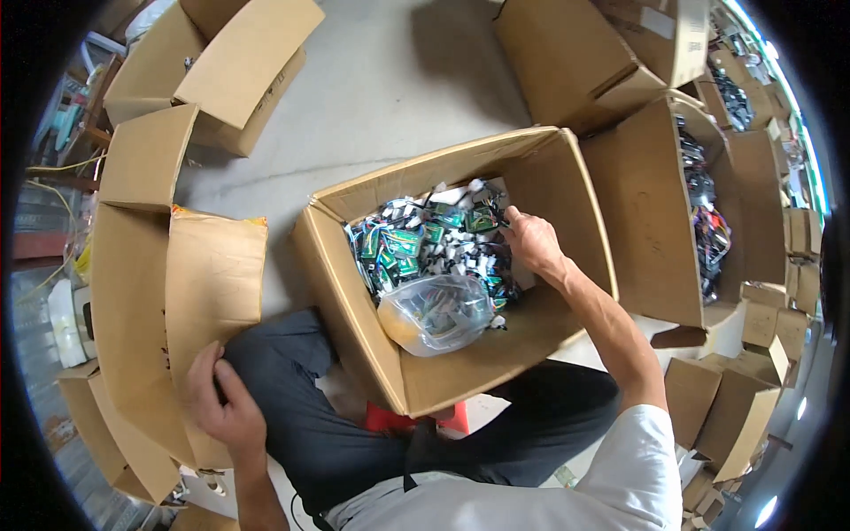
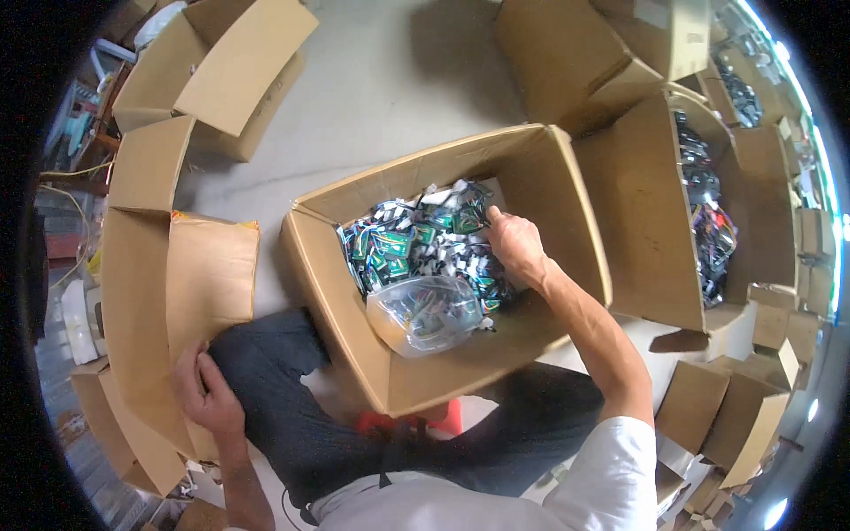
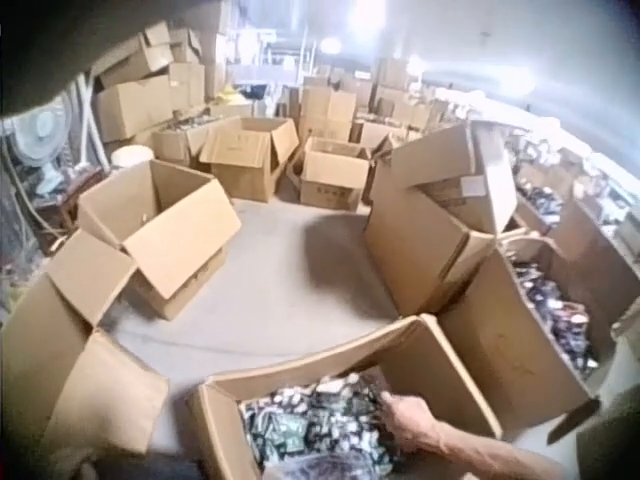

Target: The person sorts and inspects electronic circuit boards and wires by hand, taking them from cardboard boxes.

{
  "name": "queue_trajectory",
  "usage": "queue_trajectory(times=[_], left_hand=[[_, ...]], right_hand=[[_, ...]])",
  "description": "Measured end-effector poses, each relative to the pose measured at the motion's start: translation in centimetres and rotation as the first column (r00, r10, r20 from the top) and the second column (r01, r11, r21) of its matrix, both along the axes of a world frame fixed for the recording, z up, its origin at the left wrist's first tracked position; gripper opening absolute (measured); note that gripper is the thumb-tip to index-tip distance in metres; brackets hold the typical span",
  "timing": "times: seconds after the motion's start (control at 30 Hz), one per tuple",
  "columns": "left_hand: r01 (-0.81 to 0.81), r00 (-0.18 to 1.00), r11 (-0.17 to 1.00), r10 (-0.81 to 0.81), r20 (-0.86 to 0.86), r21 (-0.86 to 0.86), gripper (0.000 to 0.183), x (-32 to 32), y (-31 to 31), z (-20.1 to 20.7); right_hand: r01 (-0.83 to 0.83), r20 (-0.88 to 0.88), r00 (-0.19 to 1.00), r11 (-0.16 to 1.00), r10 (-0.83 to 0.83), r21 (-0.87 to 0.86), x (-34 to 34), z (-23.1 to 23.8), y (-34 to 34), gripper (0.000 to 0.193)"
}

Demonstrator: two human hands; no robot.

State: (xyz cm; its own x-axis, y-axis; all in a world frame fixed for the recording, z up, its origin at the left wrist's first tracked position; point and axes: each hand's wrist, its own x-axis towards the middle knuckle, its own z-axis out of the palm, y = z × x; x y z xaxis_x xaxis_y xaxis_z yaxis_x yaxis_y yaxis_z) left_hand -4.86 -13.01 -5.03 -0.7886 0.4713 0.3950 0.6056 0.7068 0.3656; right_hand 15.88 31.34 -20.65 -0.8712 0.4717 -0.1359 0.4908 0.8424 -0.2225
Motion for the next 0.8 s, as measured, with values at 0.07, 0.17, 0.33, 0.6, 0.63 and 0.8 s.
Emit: queue_trajectory(times=[0.07,0.17,0.33,0.6,0.63,0.8], left_hand=[[0.05,0.986,0.98,-0.079,0.144,0.195,0.018,2.6,2.2,0.2],[-0.189,0.486,0.714,-0.529,0.696,0.675,0.02,9.5,7.6,0.3],[-0.735,-0.442,0.638,-0.707,0.552,0.229,0.053,16.1,15.4,-7.4],[-0.775,-0.29,0.33,-0.943,0.161,0.539,0.071,13.2,10.1,-5.5],[-0.76,-0.294,0.254,-0.955,0.033,0.599,0.077,13.2,10.0,-5.0],[-0.724,-0.34,0.172,-0.932,-0.128,0.668,0.089,13.0,8.9,-3.3]], right_hand=[[0.233,-0.07,0.966,0.958,-0.247,-0.17,1.1,4.7,-1.0,0.024],[0.383,-0.324,0.813,0.864,-0.483,-0.328,3.2,9.8,-4.8,0.024],[0.32,-0.517,0.569,0.751,-0.639,-0.577,6.3,13.4,-19.3,0.019],[-0.124,-0.243,0.241,0.218,-0.94,-0.968,7.8,22.1,-30.5,0.022],[-0.291,-0.111,0.244,0.036,-0.963,-0.956,8.0,22.4,-30.6,0.027],[-0.441,0.209,0.421,-0.4,-0.883,-0.804,9.7,21.9,-31.7,0.027]])
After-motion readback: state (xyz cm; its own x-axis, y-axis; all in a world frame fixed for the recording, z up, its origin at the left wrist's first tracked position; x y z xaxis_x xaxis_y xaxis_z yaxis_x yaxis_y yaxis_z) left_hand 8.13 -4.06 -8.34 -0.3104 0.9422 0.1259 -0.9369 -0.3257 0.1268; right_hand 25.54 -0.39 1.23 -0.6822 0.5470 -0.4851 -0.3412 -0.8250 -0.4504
